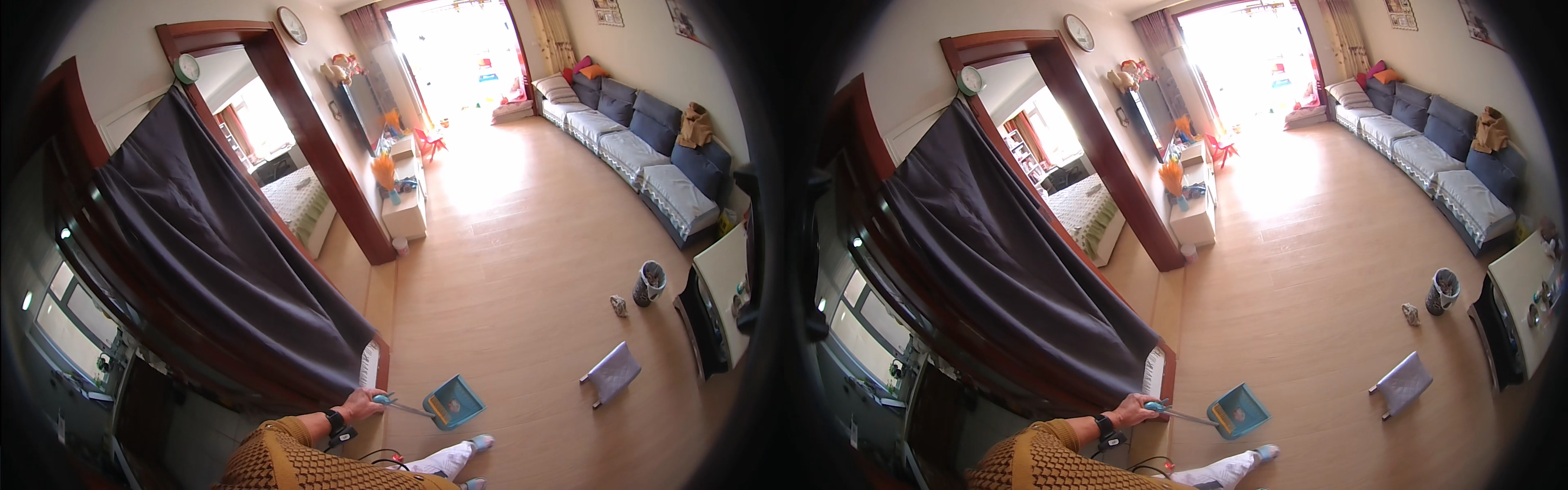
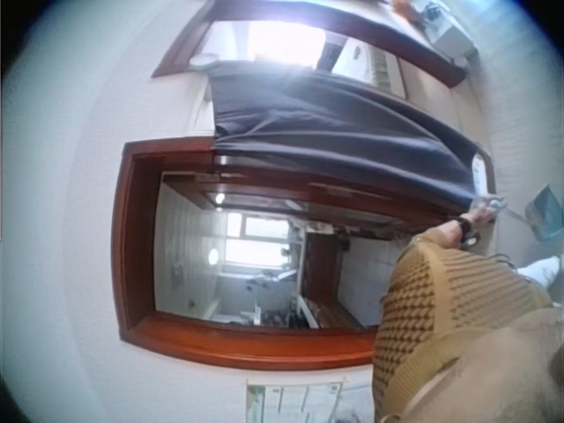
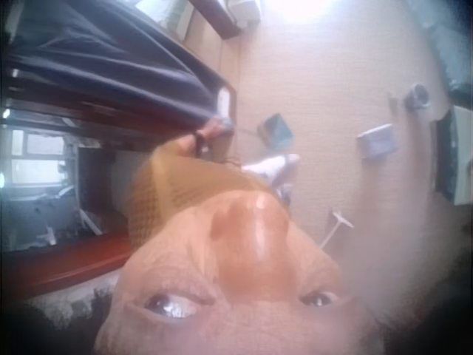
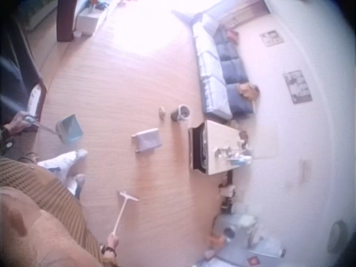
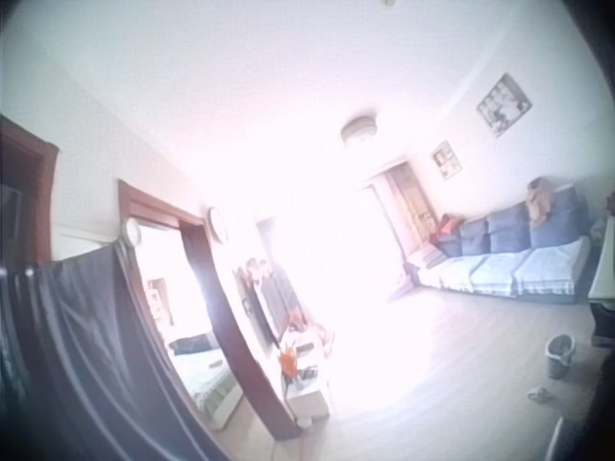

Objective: The person sweeps the floor with a broom and dustpan, moving from the living room to the kitchen and back. They gather debris into the dustpan and continue sweeping different areas of the room.

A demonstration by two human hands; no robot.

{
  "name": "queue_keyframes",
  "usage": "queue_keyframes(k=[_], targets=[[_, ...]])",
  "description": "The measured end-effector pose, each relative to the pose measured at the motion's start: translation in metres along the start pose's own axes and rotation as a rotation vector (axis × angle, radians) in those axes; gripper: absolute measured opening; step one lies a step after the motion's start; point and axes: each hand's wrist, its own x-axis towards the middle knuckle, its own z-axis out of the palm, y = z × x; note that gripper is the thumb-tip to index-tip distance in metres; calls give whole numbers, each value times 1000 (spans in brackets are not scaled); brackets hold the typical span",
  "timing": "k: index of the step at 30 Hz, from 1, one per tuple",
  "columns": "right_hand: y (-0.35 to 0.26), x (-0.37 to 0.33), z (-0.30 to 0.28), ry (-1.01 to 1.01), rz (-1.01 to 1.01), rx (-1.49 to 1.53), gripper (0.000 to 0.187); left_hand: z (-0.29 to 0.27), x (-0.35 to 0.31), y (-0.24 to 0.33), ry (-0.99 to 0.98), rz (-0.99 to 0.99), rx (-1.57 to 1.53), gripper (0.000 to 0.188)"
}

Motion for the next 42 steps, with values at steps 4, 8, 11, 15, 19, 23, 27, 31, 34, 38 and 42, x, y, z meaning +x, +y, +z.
queue_keyframes(k=[4, 8, 11, 15, 19, 23, 27, 31, 34, 38, 42], targets=[[-39, -1, -23, -38, -201, -14, 48, 23, 49, -18, 25, 12, -63, 40], [-151, 18, -34, -109, -412, -44, 45, 35, 90, -26, -65, -139, -296, 41], [-257, 30, -36, -148, -516, -7, 42, 30, 112, -22, -80, -162, -212, 40], [-389, 38, -35, -190, -629, 38, 38, 14, 123, -20, -119, -217, -159, 35], [-462, 39, -29, -217, -633, 76, 35, 10, 131, -18, -133, -158, 42, 32], [-452, 40, -23, -247, -564, 58, 32, 12, 143, -12, -183, -166, 105, 33], [-376, 38, -25, -250, -388, 30, 29, 4, 154, -1, -191, -184, 65, 34], [-292, 33, -43, -224, -190, 20, 28, -7, 170, 19, -215, -223, 179, 32], [-240, 34, -55, -224, -63, -2, 27, -11, 181, 30, -238, -300, 179, 31], [-177, 45, -55, -260, 121, -44, 28, -8, 189, 36, -235, -348, 105, 29], [-148, 69, -39, -46, 184, -37, 29, -1, 189, 39, -161, -228, 140, 24]])
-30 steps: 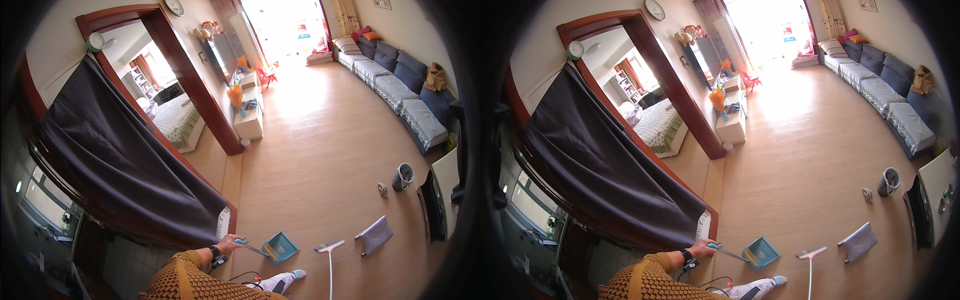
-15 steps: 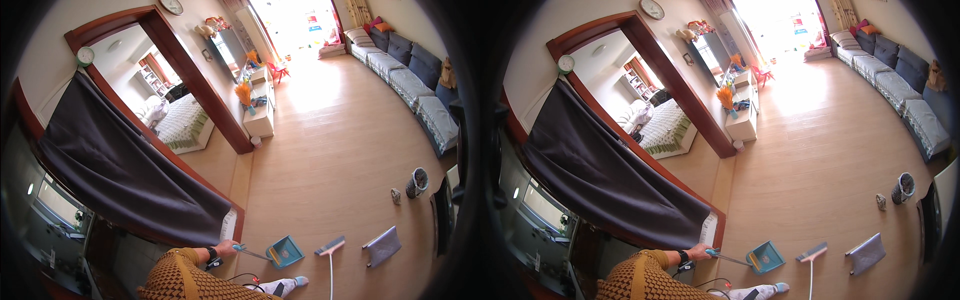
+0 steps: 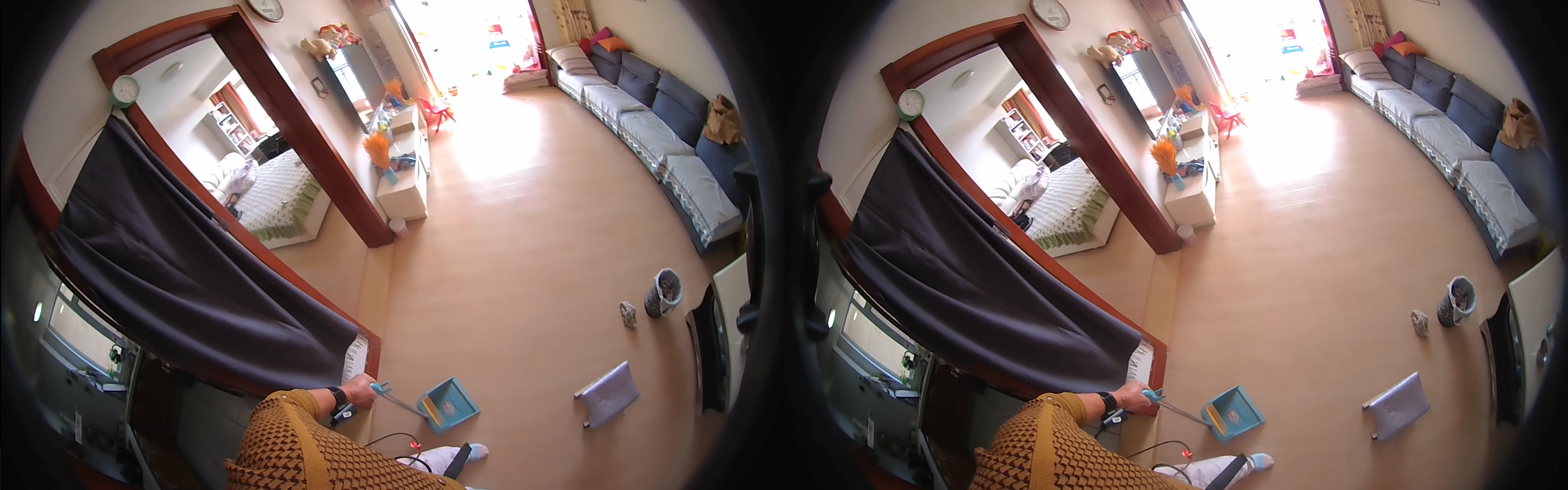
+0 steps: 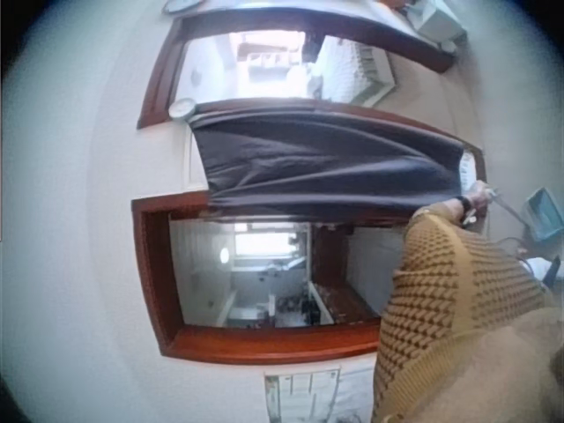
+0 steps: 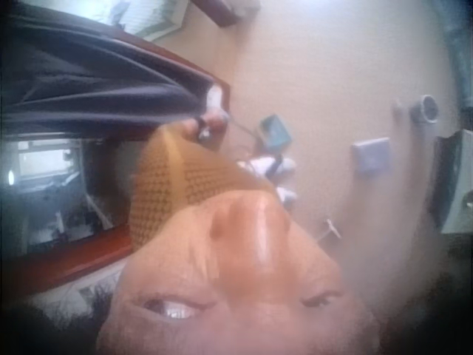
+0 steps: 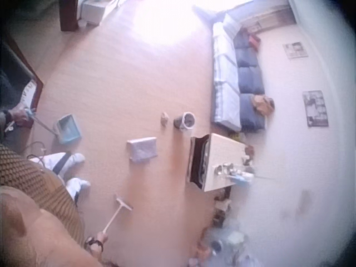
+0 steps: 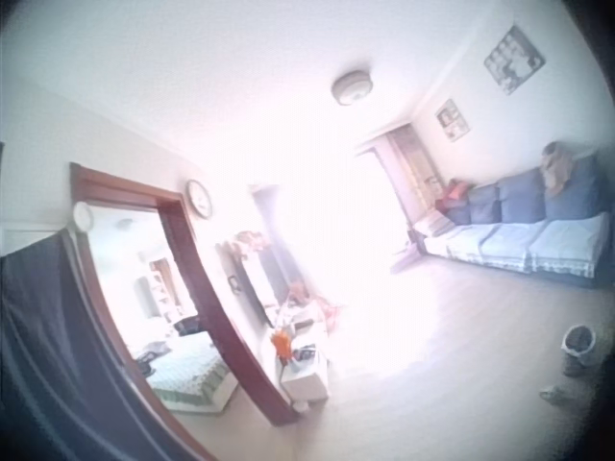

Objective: The person sweeps the floor with a broom and dustpan, moving from the living room to the kitchen and back. They gather debris into the dustpan and continue sweeping different areas of the room.

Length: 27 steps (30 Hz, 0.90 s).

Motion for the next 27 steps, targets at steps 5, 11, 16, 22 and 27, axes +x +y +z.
queue_keyframes(k=[5, 11, 16, 22, 27], targets=[[-19, -11, -8, -158, -221, 841, 29, 9, -13, 2, 8, 8, -111, 19], [-113, -17, -77, 168, -460, 269, 26, 18, -37, 44, 39, 127, 208, 21], [-133, 7, -118, 71, -387, 148, 31, 29, -74, 96, -11, 140, -28, 17], [16, -13, -82, 20, -96, 315, 38, 50, -83, 143, -48, 400, 223, 25], [119, -58, -66, 156, 142, 253, 26, 91, -72, 207, -80, 521, 389, 29]])
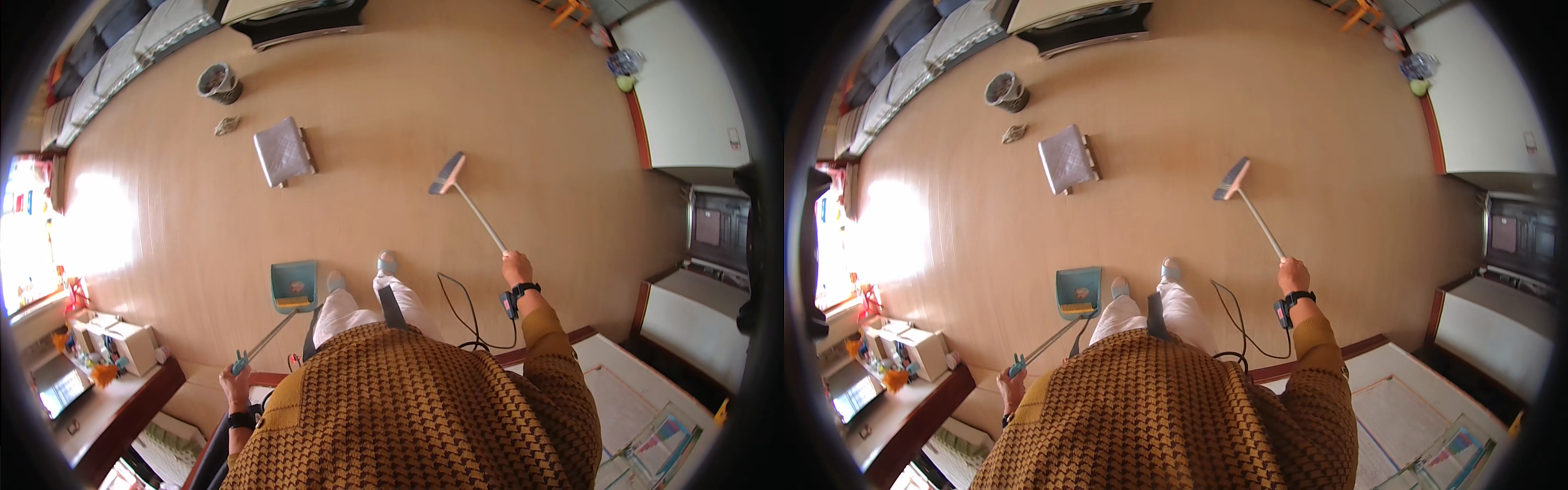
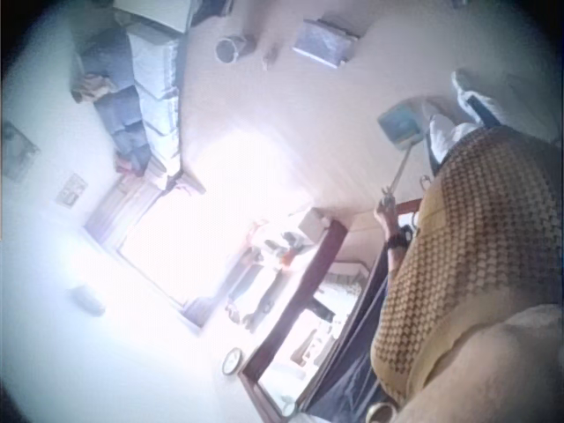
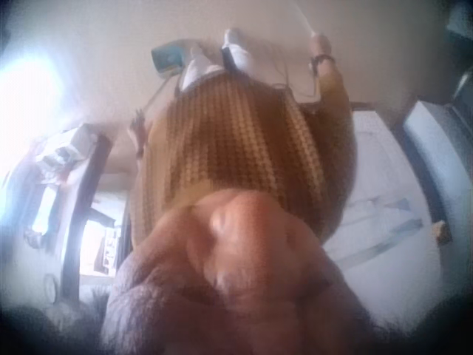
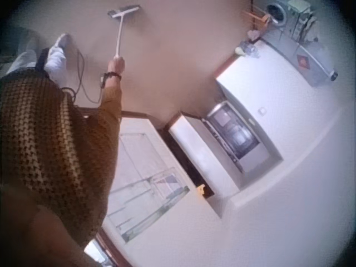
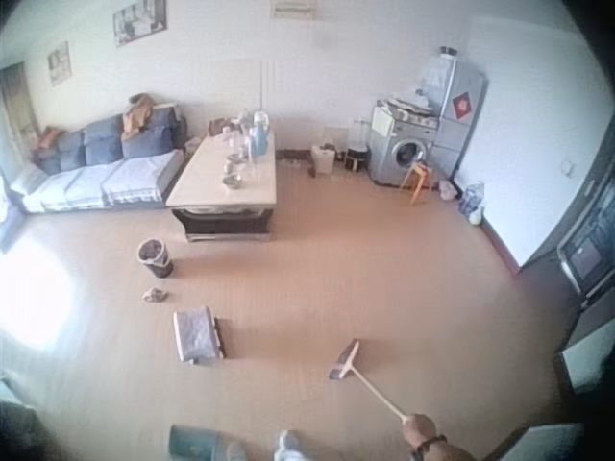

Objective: The person sweeps the floor with a broom and dustpan, moving from the living room to the kitchen and back. They gather debris into the dustpan and continue sweeping different areas of the room.

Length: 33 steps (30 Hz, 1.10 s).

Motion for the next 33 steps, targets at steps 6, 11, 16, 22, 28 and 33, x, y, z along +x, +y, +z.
queue_keyframes(k=[6, 11, 16, 22, 28, 33], targets=[[71, -70, -14, 56, -160, -64, 18, 17, 35, 97, -83, 71, 14, 24], [85, -111, 0, -79, -202, -96, 17, 29, 46, 191, -206, 101, -84, 19], [114, -87, 25, -88, -176, -233, 21, 32, 61, 268, -237, 248, -97, 18], [122, -50, 11, 23, 102, -239, 20, 37, 101, 334, -246, 386, -105, 23], [59, 34, -28, 180, 55, -123, 29, 59, 170, 398, -263, 525, -96, 28], [-20, 95, -97, 153, 34, 79, 37, 60, 221, 430, -254, 508, -126, 30]])
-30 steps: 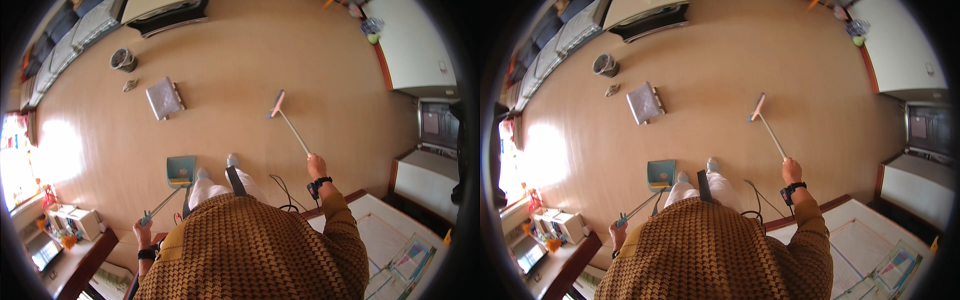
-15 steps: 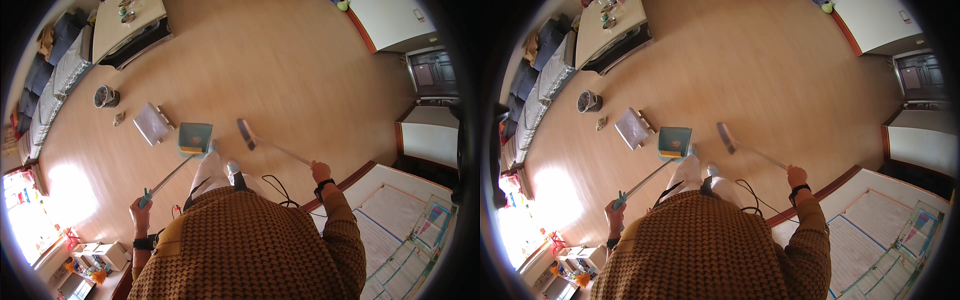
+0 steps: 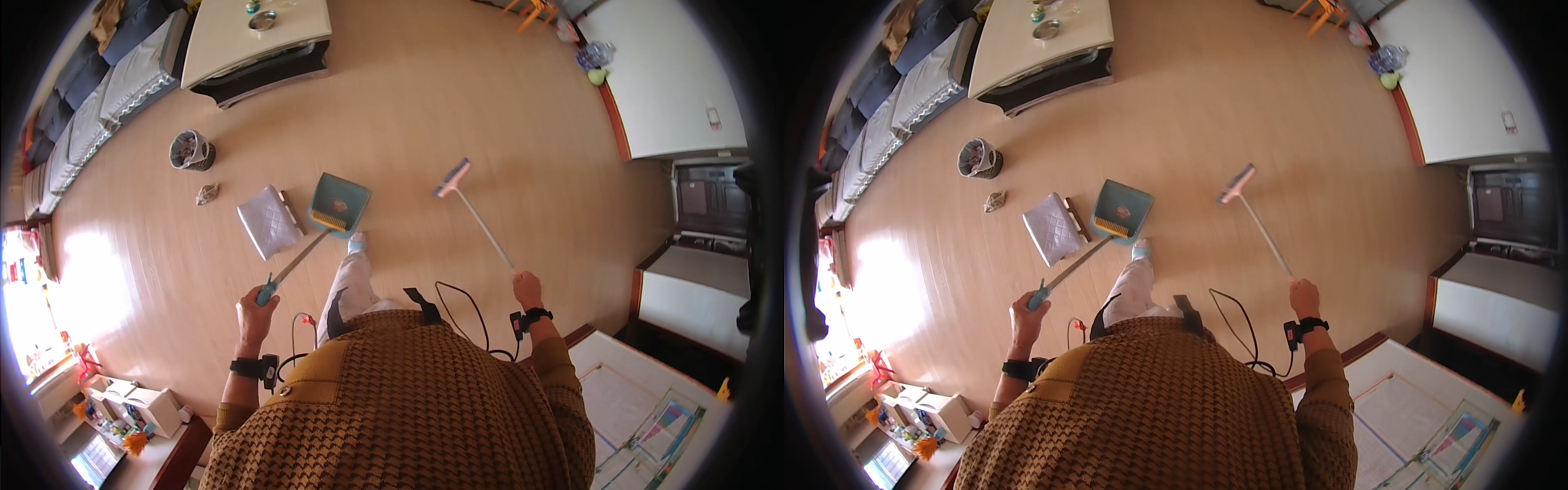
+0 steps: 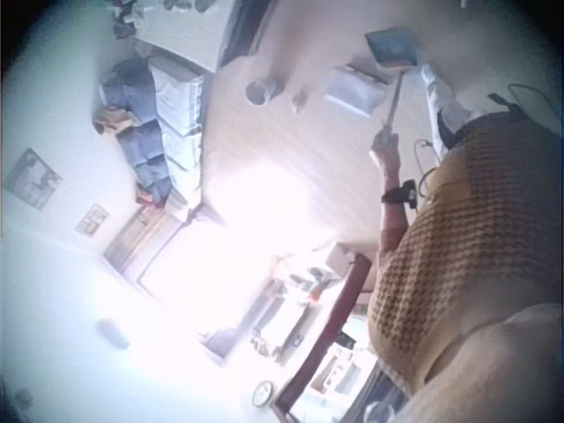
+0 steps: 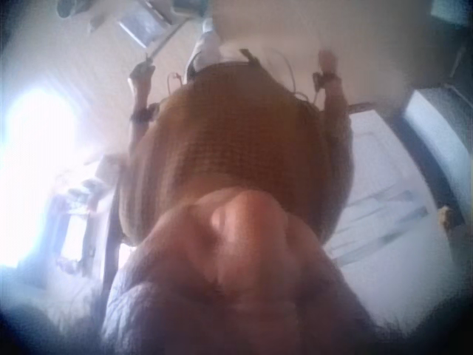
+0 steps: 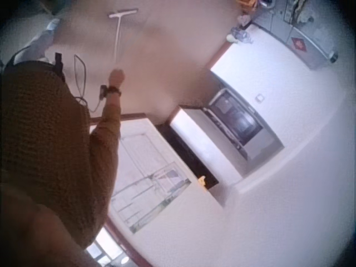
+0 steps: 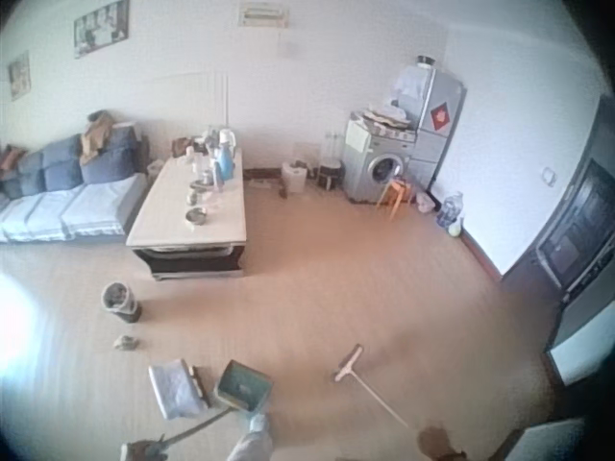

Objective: The person sweeps the floor with a broom and dustpan, moving from the living room to the kitchen and back. They gather debris into the dustpan and continue sweeping different areas of the room.

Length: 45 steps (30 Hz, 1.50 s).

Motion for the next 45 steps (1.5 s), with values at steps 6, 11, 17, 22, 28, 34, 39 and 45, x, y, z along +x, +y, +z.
queue_keyframes(k=[6, 11, 17, 22, 28, 34, 39, 45], targets=[[-159, 92, -23, -265, -114, 143, 35, -9, 51, 0, -28, -55, 82, 31], [-304, 165, -24, -191, -501, 196, 16, -11, 68, 6, -26, -113, 115, 31], [-389, 211, 10, -159, -679, 148, 19, -7, 65, 19, -23, -204, 130, 30], [-335, 245, 27, -162, -571, 143, 18, -5, 72, 41, -1, -211, 163, 29], [-111, 240, 12, -201, -256, 119, 24, -9, 109, 68, 46, -214, 225, 29], [27, 238, -25, -168, -61, -236, 29, -3, 156, 96, 113, -217, 209, 30], [15, 288, -76, -136, 138, -128, 30, 0, 192, 107, 176, -247, 213, 30], [-79, 358, -121, -59, -184, -81, 27, 0, 254, 89, 224, -260, 124, 31]])
